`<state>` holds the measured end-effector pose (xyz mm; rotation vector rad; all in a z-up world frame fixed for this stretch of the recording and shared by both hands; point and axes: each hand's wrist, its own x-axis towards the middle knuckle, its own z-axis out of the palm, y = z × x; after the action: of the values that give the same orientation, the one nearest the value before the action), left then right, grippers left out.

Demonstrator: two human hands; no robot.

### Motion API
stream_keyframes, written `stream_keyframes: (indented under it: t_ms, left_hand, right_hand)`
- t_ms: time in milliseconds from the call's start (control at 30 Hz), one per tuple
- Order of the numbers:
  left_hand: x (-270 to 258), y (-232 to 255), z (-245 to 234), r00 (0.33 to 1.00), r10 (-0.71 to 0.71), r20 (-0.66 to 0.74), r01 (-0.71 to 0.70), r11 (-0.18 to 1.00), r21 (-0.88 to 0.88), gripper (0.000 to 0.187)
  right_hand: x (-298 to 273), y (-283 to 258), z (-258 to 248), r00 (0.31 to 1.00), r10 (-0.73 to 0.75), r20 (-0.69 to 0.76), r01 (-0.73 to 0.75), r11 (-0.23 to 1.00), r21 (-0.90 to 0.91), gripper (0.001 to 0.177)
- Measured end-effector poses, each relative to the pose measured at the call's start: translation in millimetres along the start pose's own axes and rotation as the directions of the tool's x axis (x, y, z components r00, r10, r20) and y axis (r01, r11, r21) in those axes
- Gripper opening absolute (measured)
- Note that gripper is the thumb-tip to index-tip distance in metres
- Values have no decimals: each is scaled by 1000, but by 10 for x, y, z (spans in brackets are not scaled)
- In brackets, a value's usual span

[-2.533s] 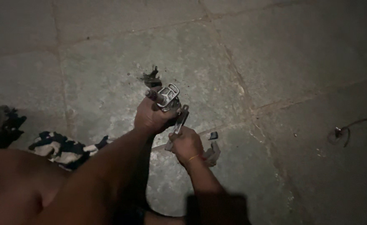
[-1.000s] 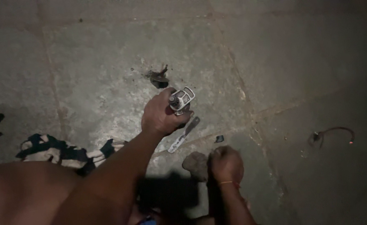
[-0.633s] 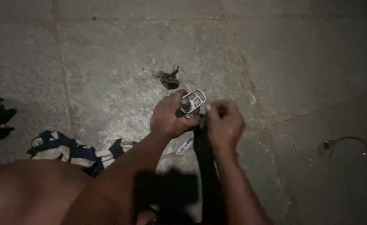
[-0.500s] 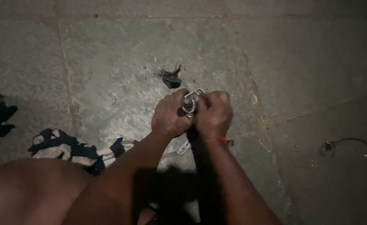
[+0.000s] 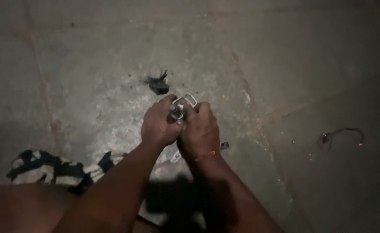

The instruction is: The person wipes a mechanical part with a cloth and uses a metal strip to probe or clean specific areas of the component.

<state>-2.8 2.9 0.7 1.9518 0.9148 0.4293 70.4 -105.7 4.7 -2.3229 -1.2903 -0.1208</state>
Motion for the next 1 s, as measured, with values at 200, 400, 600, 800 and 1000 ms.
stream_keyframes:
  t_ms: [200, 400, 600, 800, 1000]
  left_hand:
    - [18, -93, 78, 1000, 3, -6, -3, 1000, -18, 44]
    - [106, -286, 220, 998, 59, -19, -58, 997, 48, 47]
    - [98, -251, 189, 1000, 8, 3, -8, 999, 47, 57]
    - [26, -57, 87, 1000, -28, 10, 28, 999, 25, 47]
    - [22, 43, 14, 996, -76, 44, 72, 993, 90, 42]
  right_hand:
    - [28, -84, 76, 996, 65, -68, -61, 996, 62, 35]
    - [90, -133, 63, 981, 195, 9, -195, 977, 86, 27]
    - [185, -45, 86, 979, 205, 13, -206, 975, 87, 21]
    - [330, 136, 144, 985, 172, 19, -173, 984, 34, 16]
    - [374, 143, -23, 939, 341, 40, -328, 860, 391, 18]
